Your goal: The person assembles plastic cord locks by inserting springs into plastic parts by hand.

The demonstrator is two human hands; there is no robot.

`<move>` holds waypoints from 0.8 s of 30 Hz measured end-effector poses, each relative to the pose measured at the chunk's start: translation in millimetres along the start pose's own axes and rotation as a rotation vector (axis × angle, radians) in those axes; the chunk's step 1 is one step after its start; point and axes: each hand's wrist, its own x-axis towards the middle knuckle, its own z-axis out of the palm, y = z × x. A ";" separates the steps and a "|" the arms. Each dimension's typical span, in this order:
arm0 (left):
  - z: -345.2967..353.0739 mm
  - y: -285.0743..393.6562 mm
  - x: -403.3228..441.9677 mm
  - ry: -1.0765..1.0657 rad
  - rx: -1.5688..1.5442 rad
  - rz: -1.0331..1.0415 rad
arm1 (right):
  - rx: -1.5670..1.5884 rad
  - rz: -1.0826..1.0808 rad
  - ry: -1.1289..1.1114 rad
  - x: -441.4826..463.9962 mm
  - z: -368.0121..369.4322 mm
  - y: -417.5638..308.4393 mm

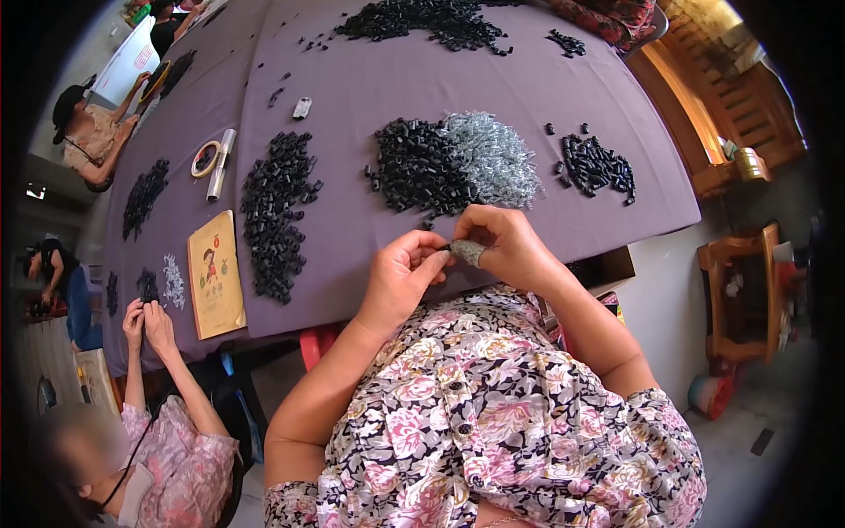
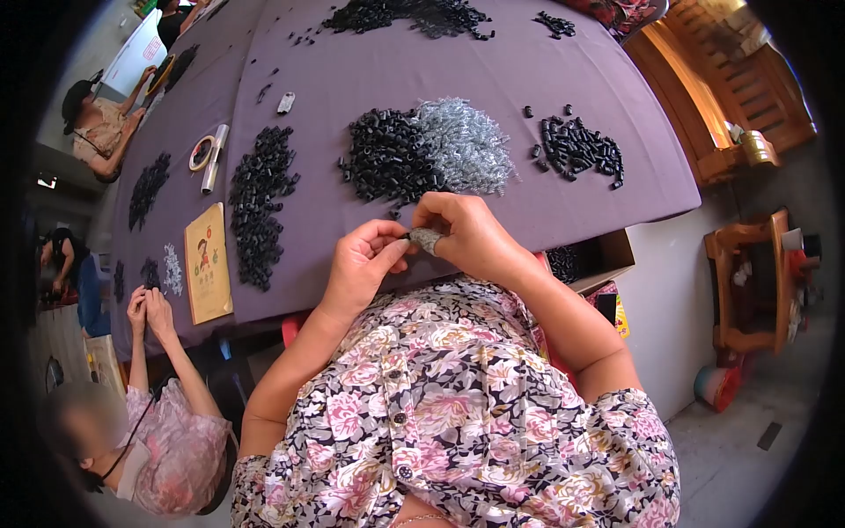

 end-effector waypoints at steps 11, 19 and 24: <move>3.4 -5.2 -0.5 -0.032 0.140 0.015 | -0.050 -0.086 0.039 -7.5 2.2 6.7; 5.1 -6.9 -1.1 -0.026 0.208 0.073 | -0.567 -0.332 0.075 -22.5 17.4 -6.6; 1.8 -10.0 -1.4 0.029 0.127 0.085 | -0.607 -0.362 0.024 -30.2 27.5 -22.3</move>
